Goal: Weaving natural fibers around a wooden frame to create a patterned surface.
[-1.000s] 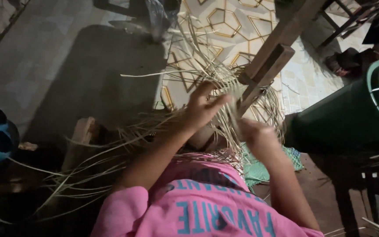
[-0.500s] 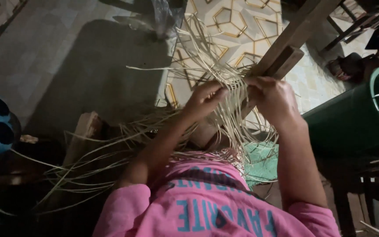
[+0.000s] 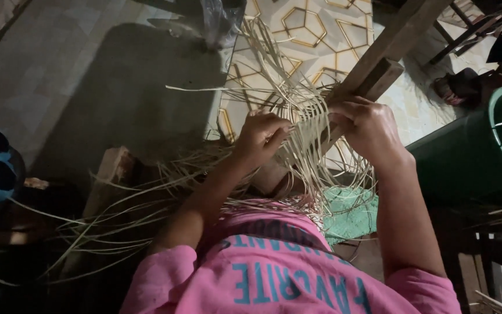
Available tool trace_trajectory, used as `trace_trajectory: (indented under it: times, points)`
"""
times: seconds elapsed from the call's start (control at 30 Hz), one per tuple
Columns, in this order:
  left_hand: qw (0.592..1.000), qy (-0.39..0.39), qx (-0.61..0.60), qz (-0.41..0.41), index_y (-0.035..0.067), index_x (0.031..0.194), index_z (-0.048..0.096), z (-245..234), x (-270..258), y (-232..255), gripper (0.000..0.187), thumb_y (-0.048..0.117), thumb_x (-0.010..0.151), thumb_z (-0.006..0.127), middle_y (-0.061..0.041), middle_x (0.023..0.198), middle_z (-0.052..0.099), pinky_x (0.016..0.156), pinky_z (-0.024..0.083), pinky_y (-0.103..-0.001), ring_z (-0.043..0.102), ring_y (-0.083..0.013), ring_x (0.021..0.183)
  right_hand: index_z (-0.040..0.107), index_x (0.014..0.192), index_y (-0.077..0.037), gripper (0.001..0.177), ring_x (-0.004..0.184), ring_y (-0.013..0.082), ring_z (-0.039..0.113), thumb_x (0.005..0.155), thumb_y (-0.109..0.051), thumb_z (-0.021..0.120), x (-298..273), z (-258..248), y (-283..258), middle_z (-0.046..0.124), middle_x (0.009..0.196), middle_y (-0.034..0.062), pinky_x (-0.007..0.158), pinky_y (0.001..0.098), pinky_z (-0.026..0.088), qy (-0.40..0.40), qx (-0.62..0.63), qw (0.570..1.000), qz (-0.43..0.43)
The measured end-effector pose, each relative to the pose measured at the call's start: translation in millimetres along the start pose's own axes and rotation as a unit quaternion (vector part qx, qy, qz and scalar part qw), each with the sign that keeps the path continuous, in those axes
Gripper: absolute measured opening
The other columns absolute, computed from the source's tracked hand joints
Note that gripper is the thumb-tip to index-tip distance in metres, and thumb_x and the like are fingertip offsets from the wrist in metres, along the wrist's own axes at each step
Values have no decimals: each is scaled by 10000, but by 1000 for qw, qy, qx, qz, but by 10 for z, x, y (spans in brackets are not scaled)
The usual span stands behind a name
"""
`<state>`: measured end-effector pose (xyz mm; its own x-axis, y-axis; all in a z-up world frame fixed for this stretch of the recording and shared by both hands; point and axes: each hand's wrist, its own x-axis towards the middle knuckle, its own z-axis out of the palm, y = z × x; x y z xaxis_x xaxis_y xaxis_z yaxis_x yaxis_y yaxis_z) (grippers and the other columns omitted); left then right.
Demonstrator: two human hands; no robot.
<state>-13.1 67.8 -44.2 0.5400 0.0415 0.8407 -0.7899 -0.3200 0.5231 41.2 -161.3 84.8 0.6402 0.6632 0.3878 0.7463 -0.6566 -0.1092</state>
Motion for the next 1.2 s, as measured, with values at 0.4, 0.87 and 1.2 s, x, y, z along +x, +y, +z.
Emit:
trace_trajectory:
  times: [0.4,0.87,1.2]
  points:
    - [978,10,206,-5,171,961,769,-318,-558,-44,160,56,853,745,-16,793,705,735,494,-423,688,-247,700,816,1000,-225,277,816,393,699,857,-26,687,-17,90,26,715,869,56,701,506,583,54,16,998,11]
    - [958,-27,272,86,101,883,756,250,664,471,45,57,888,749,-100,1046,646,975,429,-471,583,-300,1074,696,1075,-13,250,525,352,670,849,81,644,-6,-204,-167,648,599,118,666,488,548,-50,181,981,48]
    - [923,-6,373,-93,164,878,764,602,753,333,125,228,797,835,-25,1018,625,795,479,-526,586,-289,1047,770,1078,-22,164,424,307,646,926,10,714,-21,0,-146,657,680,148,543,455,567,22,169,982,85]
